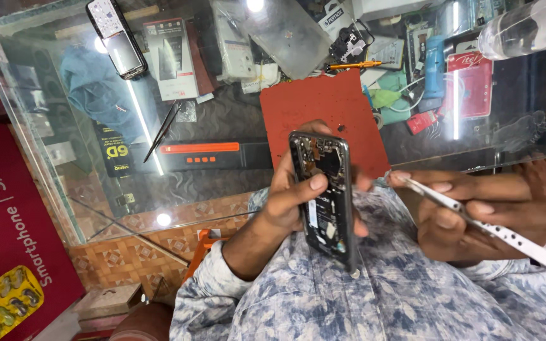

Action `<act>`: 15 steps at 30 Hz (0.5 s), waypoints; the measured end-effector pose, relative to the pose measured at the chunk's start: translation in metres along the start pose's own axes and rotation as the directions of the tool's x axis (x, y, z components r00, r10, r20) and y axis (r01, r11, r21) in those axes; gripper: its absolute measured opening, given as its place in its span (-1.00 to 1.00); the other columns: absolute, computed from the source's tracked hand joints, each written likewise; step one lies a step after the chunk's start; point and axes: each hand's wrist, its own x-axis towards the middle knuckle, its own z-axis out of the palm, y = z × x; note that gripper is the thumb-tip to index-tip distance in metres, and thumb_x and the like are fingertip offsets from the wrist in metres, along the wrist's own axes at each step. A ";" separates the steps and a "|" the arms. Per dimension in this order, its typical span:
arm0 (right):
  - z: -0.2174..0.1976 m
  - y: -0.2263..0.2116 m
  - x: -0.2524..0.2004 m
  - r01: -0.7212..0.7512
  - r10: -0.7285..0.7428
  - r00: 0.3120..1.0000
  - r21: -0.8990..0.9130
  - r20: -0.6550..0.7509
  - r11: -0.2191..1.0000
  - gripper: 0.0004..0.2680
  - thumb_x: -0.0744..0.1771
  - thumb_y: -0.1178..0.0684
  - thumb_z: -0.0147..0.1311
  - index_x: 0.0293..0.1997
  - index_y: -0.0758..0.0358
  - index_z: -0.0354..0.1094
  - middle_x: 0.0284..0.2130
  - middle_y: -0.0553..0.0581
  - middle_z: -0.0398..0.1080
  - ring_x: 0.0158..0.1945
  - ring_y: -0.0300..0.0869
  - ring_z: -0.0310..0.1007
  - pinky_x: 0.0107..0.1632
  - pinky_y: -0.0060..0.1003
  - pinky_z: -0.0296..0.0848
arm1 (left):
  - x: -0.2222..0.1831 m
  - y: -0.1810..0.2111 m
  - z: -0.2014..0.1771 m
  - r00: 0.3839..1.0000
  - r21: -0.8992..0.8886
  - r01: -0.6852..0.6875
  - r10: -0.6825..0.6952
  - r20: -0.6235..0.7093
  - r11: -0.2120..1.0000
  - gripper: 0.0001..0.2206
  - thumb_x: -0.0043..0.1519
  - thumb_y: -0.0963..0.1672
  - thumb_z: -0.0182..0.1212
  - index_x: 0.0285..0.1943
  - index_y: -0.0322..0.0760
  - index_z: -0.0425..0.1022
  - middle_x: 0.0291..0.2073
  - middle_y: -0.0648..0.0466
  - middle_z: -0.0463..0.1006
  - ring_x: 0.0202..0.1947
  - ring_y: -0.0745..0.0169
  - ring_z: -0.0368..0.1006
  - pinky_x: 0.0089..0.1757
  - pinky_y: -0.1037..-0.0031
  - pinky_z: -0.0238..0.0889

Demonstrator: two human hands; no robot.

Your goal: The person disassembles a smartphone by removing screws and prying open the casing. They use tweezers to lift and remove internal components, including a metal bracket and ribbon cables, while working at a cluttered repair bench.

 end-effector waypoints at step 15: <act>-0.009 0.044 0.013 -0.092 0.104 0.995 -0.395 0.008 0.914 -0.88 0.46 0.34 0.12 0.08 0.37 0.29 0.08 0.24 0.33 -0.05 -0.13 0.60 -0.04 -0.43 0.69 | -0.003 0.011 -0.036 0.992 -0.094 0.122 -0.125 -0.026 0.988 -0.61 0.42 -0.17 0.09 0.37 -0.43 0.12 0.07 -0.44 0.46 0.03 -0.52 0.52 0.02 -0.40 0.40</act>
